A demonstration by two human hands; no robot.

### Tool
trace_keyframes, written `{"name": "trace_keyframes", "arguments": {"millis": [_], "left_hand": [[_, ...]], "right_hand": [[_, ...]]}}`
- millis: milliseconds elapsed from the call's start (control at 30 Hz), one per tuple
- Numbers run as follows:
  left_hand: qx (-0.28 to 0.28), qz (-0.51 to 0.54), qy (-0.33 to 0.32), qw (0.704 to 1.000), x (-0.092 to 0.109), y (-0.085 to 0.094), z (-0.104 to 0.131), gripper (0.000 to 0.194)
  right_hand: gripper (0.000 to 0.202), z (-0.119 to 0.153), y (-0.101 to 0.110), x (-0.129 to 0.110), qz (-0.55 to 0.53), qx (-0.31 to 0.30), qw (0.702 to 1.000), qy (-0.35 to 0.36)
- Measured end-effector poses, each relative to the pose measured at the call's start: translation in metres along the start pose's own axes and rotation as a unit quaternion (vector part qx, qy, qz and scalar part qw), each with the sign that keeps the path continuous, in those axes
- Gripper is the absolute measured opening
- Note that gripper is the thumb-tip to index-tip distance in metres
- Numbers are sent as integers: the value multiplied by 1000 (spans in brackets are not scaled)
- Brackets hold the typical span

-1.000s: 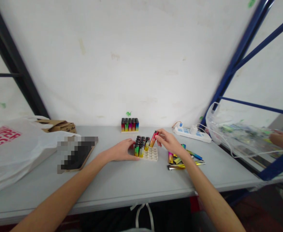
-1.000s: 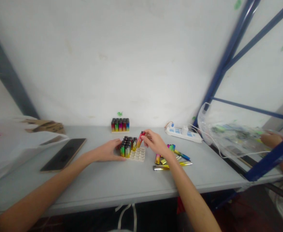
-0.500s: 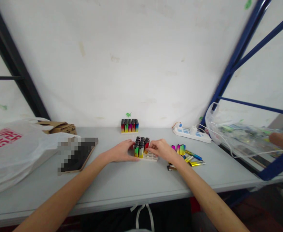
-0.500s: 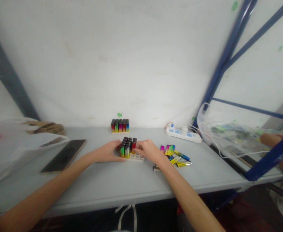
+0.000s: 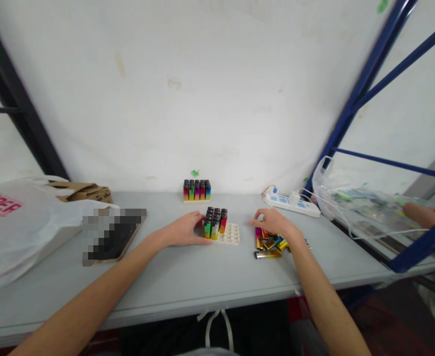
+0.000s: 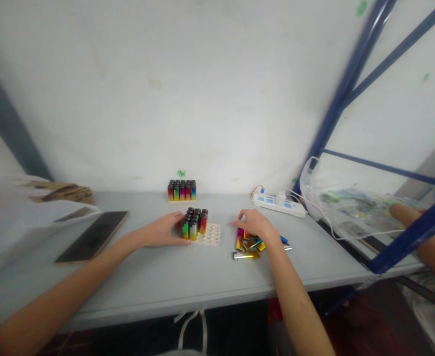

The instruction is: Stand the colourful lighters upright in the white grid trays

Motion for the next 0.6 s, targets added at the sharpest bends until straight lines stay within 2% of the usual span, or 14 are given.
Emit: {"name": "trace_keyframes", "arguments": {"millis": [233,400,500,600], "left_hand": [[-5,-6,-6,1000,-3,-2,0,66],[0,2,-18,1000,-5,-3,0,69],[5,2,-16,1000,-3,-2,0,68],[1,1,-13,1000,1,0,0,64]], "right_hand": [[56,9,-3,-15,-16,-50,998,28],[38,5,-11,-30,-32,-39,998,45],[20,-2,-15,-35,-86,7,992,93],[26,-5,-16,-37,-200,87,969,119]]}}
Point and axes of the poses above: each hand's wrist, its own z-axis away from the middle knuckle, its own y-axis out of the back of the hand, x = y × z, the point moved 1 cm from there along -z, towards the middle knuckle, and after that the axes turned 7 degrees about x, right-handed, at the moved point
